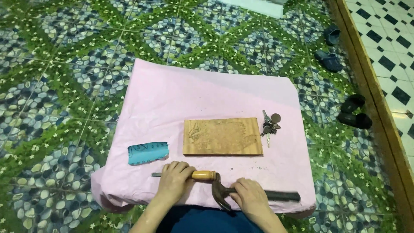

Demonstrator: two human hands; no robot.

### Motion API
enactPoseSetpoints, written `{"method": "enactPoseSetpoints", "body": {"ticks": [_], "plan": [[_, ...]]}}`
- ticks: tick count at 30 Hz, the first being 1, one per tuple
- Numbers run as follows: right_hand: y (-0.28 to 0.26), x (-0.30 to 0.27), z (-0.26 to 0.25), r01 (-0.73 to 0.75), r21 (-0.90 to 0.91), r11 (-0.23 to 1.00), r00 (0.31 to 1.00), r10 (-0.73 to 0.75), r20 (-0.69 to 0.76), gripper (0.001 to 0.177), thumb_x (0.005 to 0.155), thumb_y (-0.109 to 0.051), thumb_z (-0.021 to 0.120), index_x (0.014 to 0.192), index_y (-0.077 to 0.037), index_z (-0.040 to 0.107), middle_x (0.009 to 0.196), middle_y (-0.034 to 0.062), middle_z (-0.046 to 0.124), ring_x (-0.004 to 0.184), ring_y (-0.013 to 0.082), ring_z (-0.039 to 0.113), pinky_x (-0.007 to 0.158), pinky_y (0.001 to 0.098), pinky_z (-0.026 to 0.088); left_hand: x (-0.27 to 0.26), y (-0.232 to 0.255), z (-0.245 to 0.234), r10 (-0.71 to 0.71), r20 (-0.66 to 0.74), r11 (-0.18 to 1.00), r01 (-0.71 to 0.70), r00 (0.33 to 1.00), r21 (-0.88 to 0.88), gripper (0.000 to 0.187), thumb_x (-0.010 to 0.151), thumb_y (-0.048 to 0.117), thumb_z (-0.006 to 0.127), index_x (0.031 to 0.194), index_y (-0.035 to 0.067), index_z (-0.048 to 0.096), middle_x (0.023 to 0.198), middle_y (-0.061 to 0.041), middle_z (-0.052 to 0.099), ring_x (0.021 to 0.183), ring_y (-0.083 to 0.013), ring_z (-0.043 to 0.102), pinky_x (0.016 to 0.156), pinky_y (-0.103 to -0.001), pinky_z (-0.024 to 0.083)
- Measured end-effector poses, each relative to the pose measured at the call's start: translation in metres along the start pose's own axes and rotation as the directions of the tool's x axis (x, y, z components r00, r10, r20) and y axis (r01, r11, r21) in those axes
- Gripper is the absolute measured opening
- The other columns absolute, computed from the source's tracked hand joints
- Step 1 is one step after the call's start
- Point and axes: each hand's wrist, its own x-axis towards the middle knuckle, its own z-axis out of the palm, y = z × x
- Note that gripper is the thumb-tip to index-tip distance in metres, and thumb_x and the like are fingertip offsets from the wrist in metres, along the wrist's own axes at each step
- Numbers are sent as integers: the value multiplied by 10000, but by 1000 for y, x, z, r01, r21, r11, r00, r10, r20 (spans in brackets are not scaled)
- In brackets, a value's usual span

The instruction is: Carving and sanding a wooden plaque on the floor using various hand tools including a hammer, chisel, and sanding block.

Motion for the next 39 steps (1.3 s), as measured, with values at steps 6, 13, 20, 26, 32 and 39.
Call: {"method": "enactPoseSetpoints", "body": {"ticks": [6, 13, 20, 26, 32, 39], "plan": [[45, -56, 14, -615, 494, 615, 786, 532, 316, 320, 781, -5, 611, 1058, -83, 752, 954, 37, 790, 864, 154, 742, 806, 265, 592, 27, 24, -13, 126, -174, 985, -143, 977, -91, 340, 696, 175, 773, 1018, 146, 665, 840, 13, 638, 729, -189, 610, 705, -330, 455], [79, -73, -21, -42, 992, 120, 906, 423, -13, 484, 959, -109, 602, 1382, 31, 414, 831, 200, 625, 457, 130, 475, 395, 217, 399, 129, 86, 34, 243, -392, 868, -379, 887, -320, 150, 751, 175, 743, 765, 122, 603, 647, -2, 596, 600, -181, 568, 597, -317, 460], [98, -45, -66, -113, 962, 248, 859, 512, -31, 489, 934, -32, 519, 1400, 70, 411, 647, 126, 528, 418, 148, 461, 331, 235, 397, 207, 81, 58, 269, -359, 916, -352, 894, -191, 177, 890, 236, 706, 831, 100, 609, 804, -35, 564, 577, -167, 502, 479, -302, 421], [118, -53, -25, -92, 962, 256, 767, 635, -96, 340, 1015, -97, 499, 703, 29, 538, 455, 62, 366, 270, 189, 371, 519, 329, 561, 212, 47, 89, 41, 63, 999, -41, 997, -2, 105, 828, 189, 655, 886, 105, 675, 910, -175, 662, 832, -422, 629, 733, -530, 521], [87, -33, -50, -234, 972, 26, 568, 815, 115, 368, 929, 56, 473, 1267, 200, 493, 1201, 431, 682, 364, 159, 334, 298, 263, 250, 203, 54, 68, -40, 166, 998, 49, 985, -49, 244, 831, 179, 667, 1061, 137, 738, 1004, -76, 693, 951, -290, 639, 860, -417, 515], [260, -132, -37, -440, 882, 167, 319, 947, -20, 241, 1046, -120, 608, 837, -1, 617, 680, 128, 607, 462, 160, 399, 383, 321, 311, 218, 43, -79, -382, 336, 827, 480, 861, -292, 322, 999, 282, 515, 1188, 338, 770, 842, -34, 461, 564, -128, 423, 491, -229, 389]]}}
